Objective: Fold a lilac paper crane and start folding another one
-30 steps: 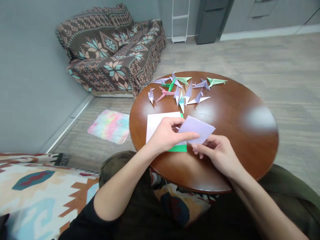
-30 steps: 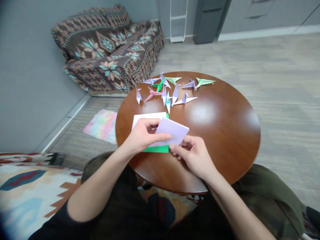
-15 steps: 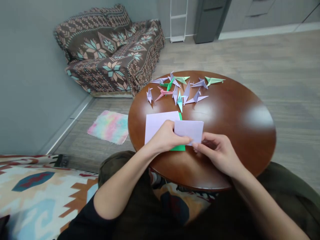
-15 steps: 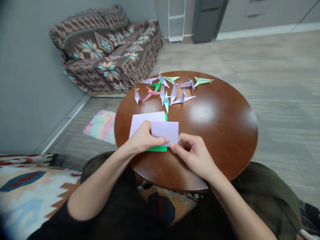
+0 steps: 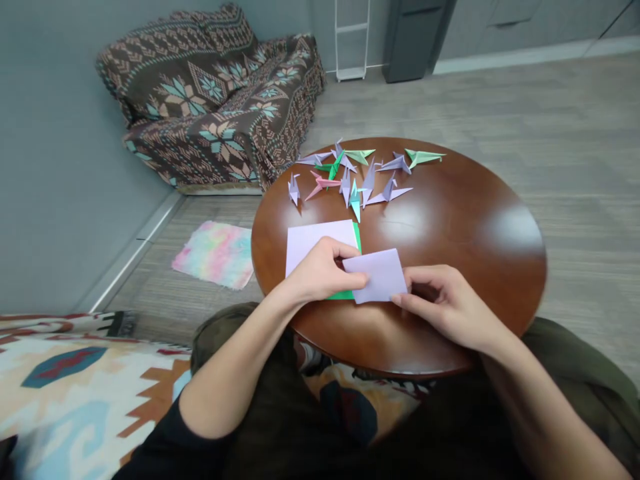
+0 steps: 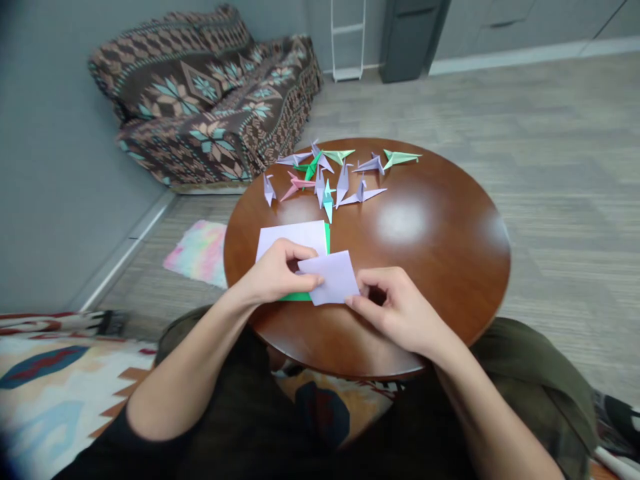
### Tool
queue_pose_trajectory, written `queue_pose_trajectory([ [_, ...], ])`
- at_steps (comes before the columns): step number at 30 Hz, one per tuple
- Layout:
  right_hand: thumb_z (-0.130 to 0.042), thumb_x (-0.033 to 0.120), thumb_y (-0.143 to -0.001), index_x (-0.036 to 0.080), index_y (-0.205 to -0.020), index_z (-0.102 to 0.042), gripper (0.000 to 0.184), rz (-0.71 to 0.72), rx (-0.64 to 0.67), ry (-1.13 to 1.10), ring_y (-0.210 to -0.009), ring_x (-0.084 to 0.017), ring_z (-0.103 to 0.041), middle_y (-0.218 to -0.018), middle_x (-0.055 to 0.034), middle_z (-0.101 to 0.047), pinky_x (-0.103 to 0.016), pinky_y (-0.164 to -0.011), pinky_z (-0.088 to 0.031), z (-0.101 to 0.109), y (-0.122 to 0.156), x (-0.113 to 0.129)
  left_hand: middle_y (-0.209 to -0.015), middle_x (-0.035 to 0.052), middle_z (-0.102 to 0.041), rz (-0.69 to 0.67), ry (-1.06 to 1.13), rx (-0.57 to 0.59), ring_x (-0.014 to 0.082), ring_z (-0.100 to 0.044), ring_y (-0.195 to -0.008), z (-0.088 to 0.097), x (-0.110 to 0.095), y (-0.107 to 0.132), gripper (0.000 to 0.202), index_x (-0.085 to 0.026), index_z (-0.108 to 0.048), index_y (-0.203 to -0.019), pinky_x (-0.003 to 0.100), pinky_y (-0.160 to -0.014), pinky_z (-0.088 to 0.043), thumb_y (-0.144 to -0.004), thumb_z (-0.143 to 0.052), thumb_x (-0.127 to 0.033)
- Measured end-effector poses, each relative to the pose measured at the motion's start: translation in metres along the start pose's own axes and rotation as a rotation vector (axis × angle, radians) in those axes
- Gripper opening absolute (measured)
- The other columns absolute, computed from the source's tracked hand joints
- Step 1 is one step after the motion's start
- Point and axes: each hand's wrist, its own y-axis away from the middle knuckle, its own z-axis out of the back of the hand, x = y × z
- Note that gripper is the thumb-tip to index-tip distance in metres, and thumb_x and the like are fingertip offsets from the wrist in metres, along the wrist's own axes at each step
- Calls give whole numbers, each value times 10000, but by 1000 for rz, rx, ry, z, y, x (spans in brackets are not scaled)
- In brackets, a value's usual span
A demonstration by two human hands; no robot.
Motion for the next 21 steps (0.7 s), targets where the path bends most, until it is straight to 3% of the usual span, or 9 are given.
queue_pose_trajectory([
  [5,-664,342,-933,181,-677,-579,314,-17,77,-31,-635,-138,-421,-646,20,-497,-279,-586,-309,6,1,-4,-590,-31,-550,-23,-33,5,89,-456,-575,5,-2,1,83,-124,-681,-635,203,-536,-342,-656,-687,-204],
  [13,-685,372,-928,172,-704,-645,302,-26,127,-46,-677,-149,-430,-676,19,-505,-282,-621,-334,13,1,-10,-644,19,-695,-76,-61,18,110,-551,-597,15,1,1,83,-123,-764,-677,216,-590,-439,-645,-704,-170],
  [21,-692,387,-922,176,-730,-702,286,-15,146,-41,-672,-159,-470,-675,8,-564,-283,-632,-380,18,0,-12,-621,10,-686,-72,-97,12,111,-566,-579,24,2,3,83,-135,-756,-660,219,-590,-445,-631,-682,-156],
])
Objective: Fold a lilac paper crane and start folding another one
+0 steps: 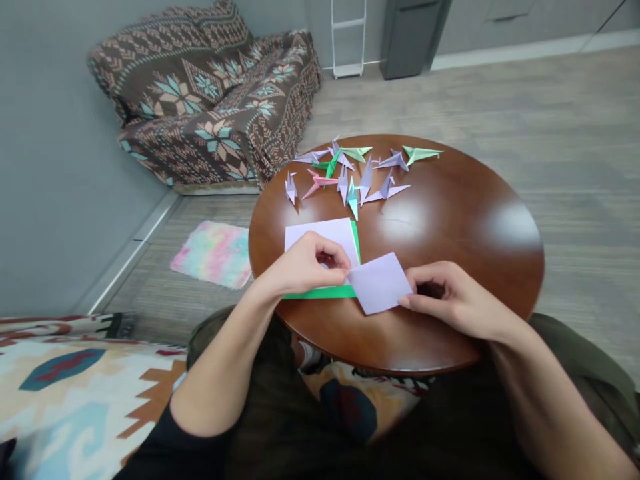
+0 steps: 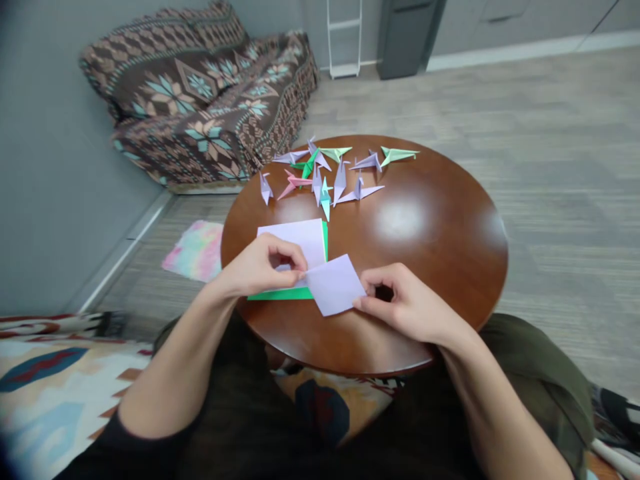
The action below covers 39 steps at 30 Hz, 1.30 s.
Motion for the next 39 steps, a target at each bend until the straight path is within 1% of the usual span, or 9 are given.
queue_pose_trajectory([
  [3,-710,395,-910,180,-745,-737,272,7,-17,-12,-687,-178,-530,-705,-10,-630,-294,-663,-431,2,-1,-1,-630,17,-691,-5,4,-62,115,-576,-588,5,0,0,66,-139,-741,-647,219,-589,-440,-638,-676,-139],
  [6,-760,435,-866,182,-748,-758,279,-15,-70,-57,-696,-215,-595,-717,-35,-684,-310,-653,-483,3,-1,-2,-737,45,-734,-70,58,-136,128,-616,-666,5,0,0,85,-141,-765,-741,222,-629,-458,-740,-732,-219],
  [9,-788,439,-842,188,-747,-755,270,-23,-127,-64,-697,-228,-628,-717,-41,-705,-307,-632,-506,1,-3,-1,-859,63,-761,-92,92,-75,138,-629,-714,-6,0,-1,234,-144,-789,-923,233,-650,-478,-781,-810,-328],
  [14,-753,378,-886,206,-953,-804,192,37,-269,-68,-812,-244,-693,-890,-40,-781,-318,-743,-546,-12,-7,2,-754,44,-729,-69,127,-142,133,-626,-671,-32,0,-4,280,-135,-772,-817,229,-628,-481,-821,-821,-410],
  [18,-761,329,-855,175,-928,-811,178,22,-385,-65,-717,-212,-663,-819,-33,-775,-287,-650,-513,-23,-10,7,-704,33,-723,-60,199,-155,121,-629,-604,-42,-1,-4,288,-136,-769,-803,217,-579,-479,-793,-851,-413],
  [22,-769,300,-799,141,-774,-762,161,2,-381,-89,-617,-159,-574,-690,-15,-691,-253,-563,-436,-28,-12,12,-695,32,-712,-56,171,-123,112,-613,-585,-44,-2,-2,234,-128,-768,-805,212,-565,-466,-819,-818,-356],
  [26,-747,328,-808,138,-662,-668,252,-14,-341,-103,-576,-114,-472,-620,12,-570,-238,-523,-355,-31,-12,15,-738,36,-710,-131,3,-111,100,-564,-623,-46,-1,-2,151,-128,-783,-819,208,-578,-416,-844,-757,-274],
  [30,-743,328,-794,139,-641,-644,262,-19,-360,-116,-579,-112,-470,-615,12,-566,-236,-526,-348,-34,-12,16,-707,7,-659,-180,-91,-117,81,-481,-592,-48,-3,-2,95,-131,-772,-796,208,-554,-352,-819,-717,-204],
  [39,-726,318,-789,113,-733,-754,215,-27,-393,-95,-571,-102,-432,-628,12,-559,-222,-506,-336,-32,-12,16,-594,-66,-467,-153,-104,-117,64,-396,-559,-47,-1,-4,117,-139,-647,-680,204,-535,-293,-780,-686,-185],
])
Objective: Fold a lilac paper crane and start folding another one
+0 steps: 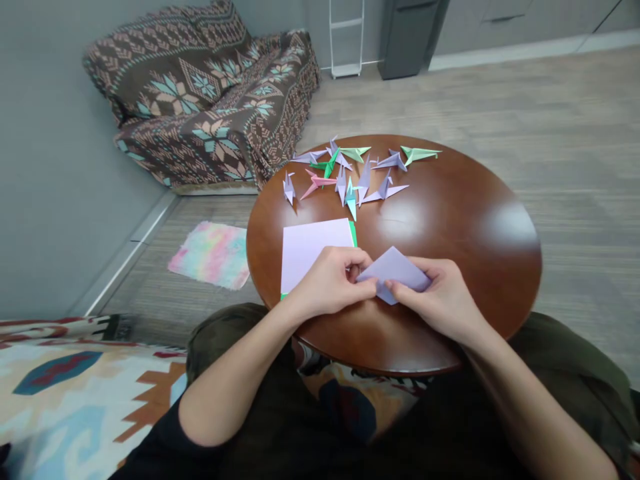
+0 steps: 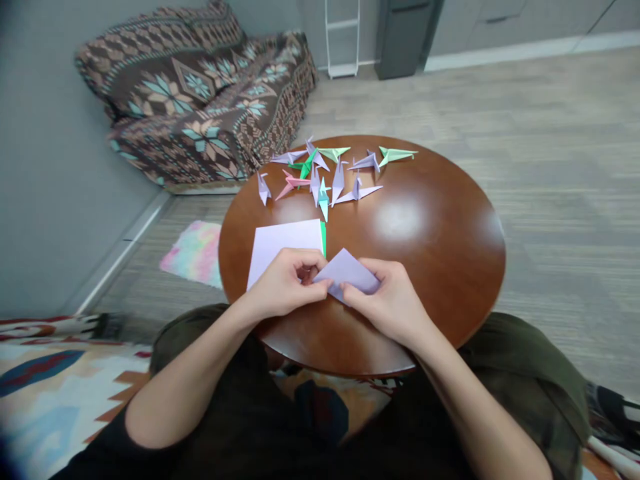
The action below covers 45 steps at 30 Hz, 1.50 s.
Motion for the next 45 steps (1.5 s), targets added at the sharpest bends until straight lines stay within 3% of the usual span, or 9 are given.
queue_pose_trajectory([
  [5,-733,310,-782,116,-746,-762,199,28,-42,1,-577,-106,-457,-632,12,-588,-220,-518,-356,-2,-1,0,-587,-59,-491,25,27,17,69,-408,-547,-2,2,0,109,-140,-655,-684,204,-521,-296,-769,-685,-201],
  [11,-706,274,-787,125,-738,-768,169,47,11,51,-567,-115,-478,-620,10,-609,-223,-508,-355,0,0,-1,-629,-30,-572,20,11,27,77,-448,-561,-2,1,0,86,-128,-717,-740,206,-528,-317,-760,-668,-196],
  [16,-681,243,-790,128,-766,-774,150,53,-6,42,-598,-130,-520,-664,0,-646,-230,-539,-402,2,-2,-5,-619,-33,-554,38,28,3,81,-432,-559,3,4,-1,118,-130,-716,-768,211,-522,-308,-790,-675,-238],
  [24,-727,288,-793,129,-802,-792,171,65,-29,0,-605,-131,-532,-675,-1,-681,-223,-541,-413,-4,-1,-2,-686,-31,-585,12,18,-4,80,-479,-614,-4,-3,-1,84,-133,-692,-742,203,-547,-332,-789,-679,-201],
  [28,-714,284,-802,130,-788,-777,167,71,-50,26,-594,-127,-516,-662,2,-662,-224,-527,-397,-1,-1,-2,-658,-41,-553,-2,2,-4,70,-425,-578,-2,-5,-1,88,-133,-698,-743,211,-529,-293,-787,-676,-206],
  [33,-693,260,-801,132,-810,-772,151,68,-66,43,-577,-131,-531,-667,1,-672,-227,-519,-385,7,-3,-5,-511,-88,-389,56,2,-44,62,-289,-487,10,-2,-2,91,-138,-708,-751,230,-492,-206,-765,-675,-221],
  [38,-693,250,-792,137,-805,-768,136,72,-49,26,-576,-139,-549,-678,-2,-693,-232,-524,-390,10,-3,-6,-537,-67,-461,57,32,-80,66,-327,-493,16,0,-3,58,-148,-675,-717,227,-493,-231,-735,-661,-201],
  [45,-692,230,-793,132,-824,-778,133,56,34,10,-609,-136,-536,-692,4,-674,-234,-558,-407,5,-2,-5,-650,-33,-553,54,34,45,82,-430,-573,2,-2,-2,120,-140,-682,-750,218,-535,-303,-781,-683,-255],
])
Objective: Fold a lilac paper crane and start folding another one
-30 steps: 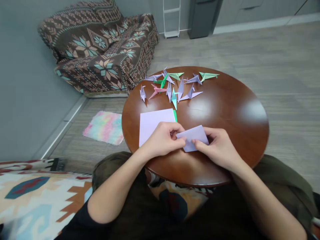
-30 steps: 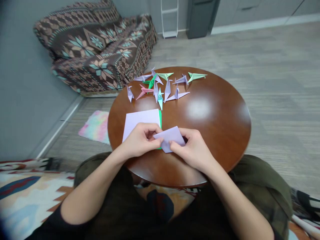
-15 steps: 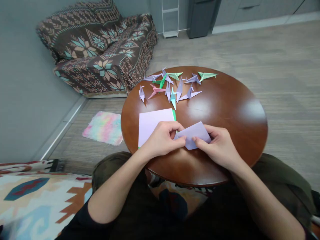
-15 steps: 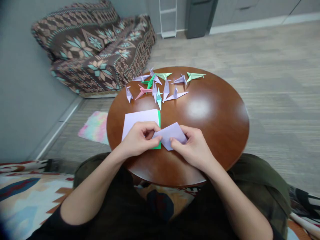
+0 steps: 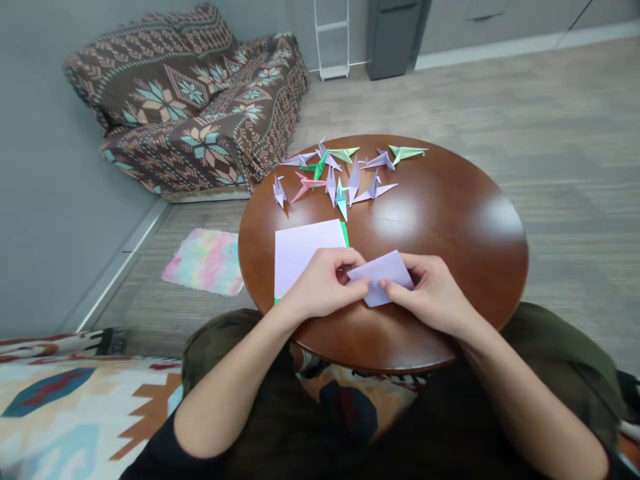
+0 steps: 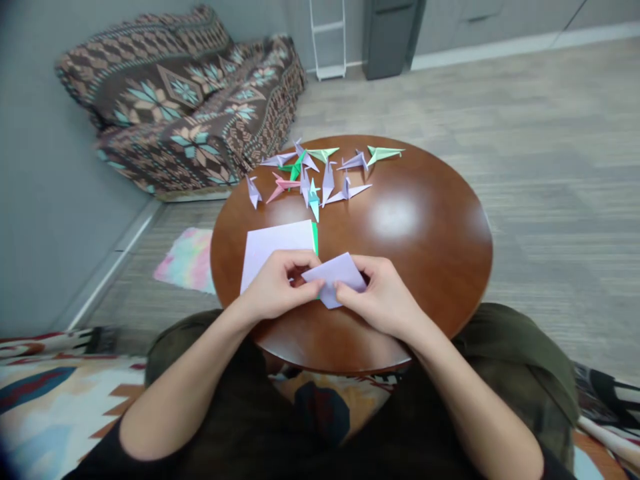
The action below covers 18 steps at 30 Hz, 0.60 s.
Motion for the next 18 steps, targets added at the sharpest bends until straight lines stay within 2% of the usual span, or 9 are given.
queue_pose_trajectory([
  [3,-703,256,-797,125,-819,-778,152,13,-11,-2,-613,-137,-526,-686,2,-658,-237,-557,-402,-3,1,1,-688,-28,-561,-23,9,2,88,-463,-621,-8,0,-1,118,-136,-661,-716,213,-560,-328,-784,-671,-232],
  [8,-704,276,-810,135,-832,-770,157,11,-26,-4,-632,-151,-539,-711,-5,-671,-253,-574,-411,0,1,-2,-681,-24,-576,-6,124,-87,95,-472,-631,-13,3,-2,126,-134,-655,-700,220,-577,-350,-767,-681,-237],
  [13,-687,266,-841,171,-730,-673,147,7,-7,-7,-667,-165,-551,-710,-5,-650,-281,-638,-429,7,0,-9,-618,-31,-531,48,213,-132,93,-439,-601,-8,6,-4,214,-144,-606,-637,220,-568,-352,-727,-716,-304],
  [18,-695,242,-848,187,-756,-664,111,-1,-21,-46,-655,-153,-548,-705,-1,-646,-274,-618,-419,10,-1,-11,-653,-3,-593,56,197,-196,112,-496,-624,6,9,-5,264,-144,-639,-661,227,-580,-398,-711,-748,-378],
])
